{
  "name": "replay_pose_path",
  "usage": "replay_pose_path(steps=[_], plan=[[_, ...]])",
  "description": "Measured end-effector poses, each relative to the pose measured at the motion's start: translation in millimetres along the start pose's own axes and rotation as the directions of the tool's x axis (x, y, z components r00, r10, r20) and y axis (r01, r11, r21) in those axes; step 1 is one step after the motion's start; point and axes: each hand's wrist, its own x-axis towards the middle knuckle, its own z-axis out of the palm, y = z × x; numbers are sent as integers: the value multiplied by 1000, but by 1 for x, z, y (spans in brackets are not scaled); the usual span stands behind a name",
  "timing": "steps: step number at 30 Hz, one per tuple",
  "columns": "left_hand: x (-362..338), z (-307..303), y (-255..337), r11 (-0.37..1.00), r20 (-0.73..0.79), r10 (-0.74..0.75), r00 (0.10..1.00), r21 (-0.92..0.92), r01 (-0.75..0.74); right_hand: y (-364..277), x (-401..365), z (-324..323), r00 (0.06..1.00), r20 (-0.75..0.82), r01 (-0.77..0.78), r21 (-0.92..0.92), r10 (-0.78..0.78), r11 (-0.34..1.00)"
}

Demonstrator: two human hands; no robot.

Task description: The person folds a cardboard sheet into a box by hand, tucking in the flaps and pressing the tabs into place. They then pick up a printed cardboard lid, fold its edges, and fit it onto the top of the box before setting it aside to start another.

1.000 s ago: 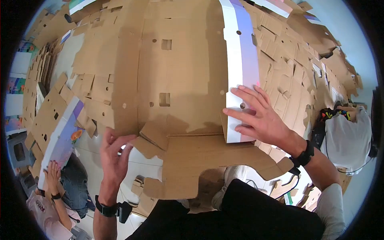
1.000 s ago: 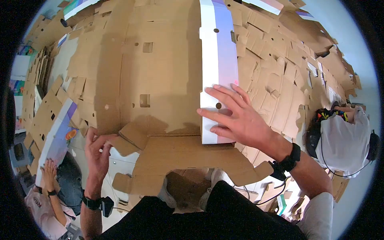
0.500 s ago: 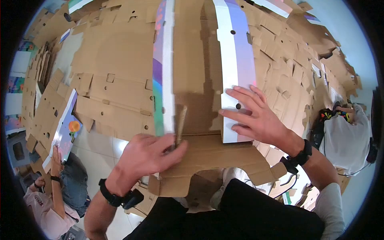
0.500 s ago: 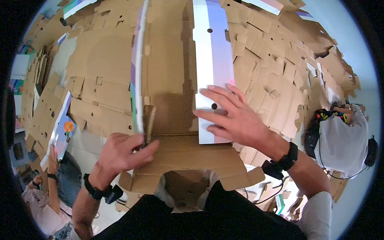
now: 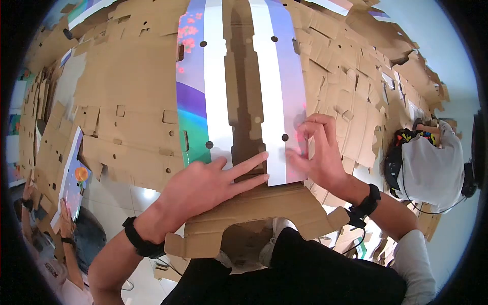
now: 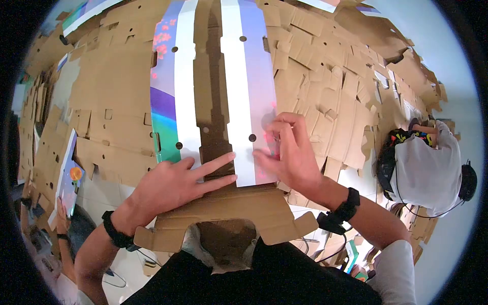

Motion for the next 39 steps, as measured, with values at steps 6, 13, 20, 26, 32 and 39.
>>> replay_pose_path(steps=[6, 13, 20, 26, 32, 39], plan=[[2, 2, 1, 1000, -1, -20, 1000, -5, 20, 19, 13, 0, 882, 255, -471, 540, 397, 698], [4, 3, 3, 999, 8, -34, 999, -8, 34, 9, 17, 4, 828, 342, -555, 611, 444, 565], [10, 4, 5, 998, -27, -44, 999, -44, 43, 13, 14, 13, 840, 259, -530, 579, 477, 619], [18, -3, 25, 999, -47, -45, 998, -30, 44, 34, 12, 11, 880, 156, -466, 465, 449, 753], [4, 4, 46, 965, -23, -123, 992, -236, 114, 27, -9, 0, 912, 187, -411, 395, 366, 822], [-1, -1, 50, 950, -124, -93, 988, -307, 51, 14, -17, 1, 915, 261, -376, 271, 308, 886]])
